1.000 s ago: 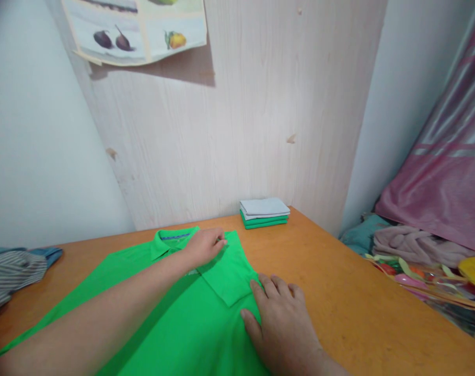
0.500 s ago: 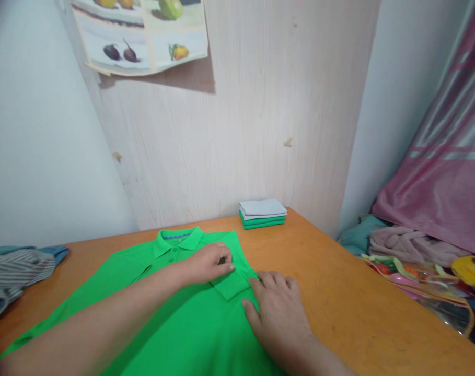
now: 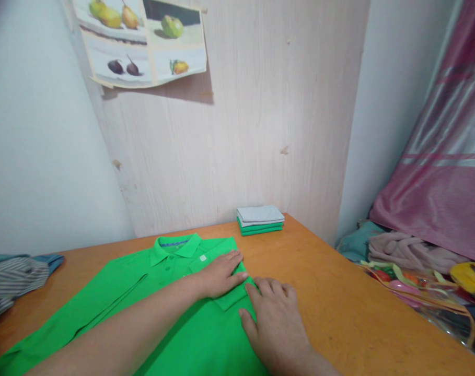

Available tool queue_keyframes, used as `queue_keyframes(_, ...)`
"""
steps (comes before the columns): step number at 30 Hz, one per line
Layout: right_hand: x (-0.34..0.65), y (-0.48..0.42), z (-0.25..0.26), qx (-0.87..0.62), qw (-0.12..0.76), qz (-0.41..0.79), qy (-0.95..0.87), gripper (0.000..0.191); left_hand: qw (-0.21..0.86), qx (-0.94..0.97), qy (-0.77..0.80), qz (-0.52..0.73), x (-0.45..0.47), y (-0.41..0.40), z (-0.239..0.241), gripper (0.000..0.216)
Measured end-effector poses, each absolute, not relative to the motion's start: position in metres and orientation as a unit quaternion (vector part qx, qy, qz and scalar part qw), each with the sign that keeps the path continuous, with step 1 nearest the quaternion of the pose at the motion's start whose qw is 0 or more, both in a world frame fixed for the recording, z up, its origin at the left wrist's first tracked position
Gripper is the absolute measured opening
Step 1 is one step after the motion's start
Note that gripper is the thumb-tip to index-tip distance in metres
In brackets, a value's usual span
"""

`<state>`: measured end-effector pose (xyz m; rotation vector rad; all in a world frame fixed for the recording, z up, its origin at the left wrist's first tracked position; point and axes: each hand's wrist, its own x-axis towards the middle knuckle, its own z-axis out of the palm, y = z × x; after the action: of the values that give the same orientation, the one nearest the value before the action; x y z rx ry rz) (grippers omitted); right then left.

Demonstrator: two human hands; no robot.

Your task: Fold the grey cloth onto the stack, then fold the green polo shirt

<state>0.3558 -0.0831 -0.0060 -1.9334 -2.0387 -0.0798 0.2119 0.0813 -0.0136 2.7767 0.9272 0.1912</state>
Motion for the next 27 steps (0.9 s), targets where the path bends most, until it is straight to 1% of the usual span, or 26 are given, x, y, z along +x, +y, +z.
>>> queue_keyframes(3, 0.354, -0.083, -0.008, -0.661, 0.157, -0.016, -0.734, 0.055, 0.092, 0.940, 0.315, 0.088, 0.215, 0.089, -0.013, 0.066)
queue_keyframes(6, 0.353, -0.083, -0.009, -0.646, 0.141, 0.011, -0.750, 0.056, 0.081, 0.939, 0.326, 0.079, 0.219, 0.098, -0.014, 0.064)
queue_keyframes(9, 0.353, -0.083, -0.010, -0.644, 0.136, 0.022, -0.752, 0.056, 0.068, 0.927, 0.362, 0.073, 0.222, 0.110, -0.015, 0.067)
queue_keyframes(14, 0.356, -0.082, -0.011, -0.642, 0.128, 0.029, -0.756, 0.058, 0.066, 0.908, 0.409, 0.056, 0.221, 0.128, -0.019, 0.083)
queue_keyframes(17, 0.357, -0.081, -0.013, -0.638, 0.131, 0.024, -0.758, 0.057, 0.069, 0.905, 0.417, 0.050, 0.219, 0.131, -0.023, 0.088)
queue_keyframes(22, 0.357, -0.081, -0.015, -0.641, 0.138, 0.012, -0.755, 0.057, 0.080, 0.905, 0.416, 0.050, 0.219, 0.129, -0.023, 0.089)
queue_keyframes(27, 0.358, -0.084, -0.016, -0.639, 0.147, -0.001, -0.755, 0.056, 0.058, 0.892, 0.435, 0.110, 0.200, 0.123, -0.018, 0.084)
